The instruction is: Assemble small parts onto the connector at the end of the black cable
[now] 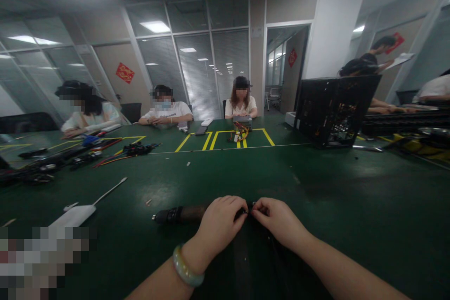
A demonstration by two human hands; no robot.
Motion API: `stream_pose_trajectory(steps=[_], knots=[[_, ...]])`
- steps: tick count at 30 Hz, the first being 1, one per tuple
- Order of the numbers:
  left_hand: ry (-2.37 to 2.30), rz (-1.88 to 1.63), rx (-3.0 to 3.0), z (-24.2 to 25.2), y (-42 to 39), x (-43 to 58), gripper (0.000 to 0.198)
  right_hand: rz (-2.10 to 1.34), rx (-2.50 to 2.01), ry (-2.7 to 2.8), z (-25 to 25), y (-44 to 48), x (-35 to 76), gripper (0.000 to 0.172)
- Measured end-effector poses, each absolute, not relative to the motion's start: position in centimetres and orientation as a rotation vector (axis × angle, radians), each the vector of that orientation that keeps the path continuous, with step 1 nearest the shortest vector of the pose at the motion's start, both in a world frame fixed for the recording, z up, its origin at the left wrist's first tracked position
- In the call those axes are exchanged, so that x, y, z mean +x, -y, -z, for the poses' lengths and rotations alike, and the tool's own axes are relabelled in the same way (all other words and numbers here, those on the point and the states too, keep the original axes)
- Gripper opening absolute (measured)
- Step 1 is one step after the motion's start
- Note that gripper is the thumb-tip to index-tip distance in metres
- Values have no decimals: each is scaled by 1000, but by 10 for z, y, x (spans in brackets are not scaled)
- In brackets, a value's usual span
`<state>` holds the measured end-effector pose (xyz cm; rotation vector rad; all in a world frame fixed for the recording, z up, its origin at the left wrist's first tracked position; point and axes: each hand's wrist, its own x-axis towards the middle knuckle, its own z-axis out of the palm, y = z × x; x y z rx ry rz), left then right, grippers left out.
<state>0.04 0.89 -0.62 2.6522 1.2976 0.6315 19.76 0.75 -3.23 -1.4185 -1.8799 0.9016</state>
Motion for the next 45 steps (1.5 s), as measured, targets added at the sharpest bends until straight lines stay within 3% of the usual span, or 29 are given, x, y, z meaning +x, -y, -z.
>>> stream_pose_trajectory(steps=[7, 45], knots=[[-1327, -637, 2637, 5, -8, 1, 18, -919, -1431, 1881, 32, -8, 199, 13], [-1341, -638, 2640, 6, -8, 0, 13, -938, -1444, 1894, 30, -8, 199, 14]])
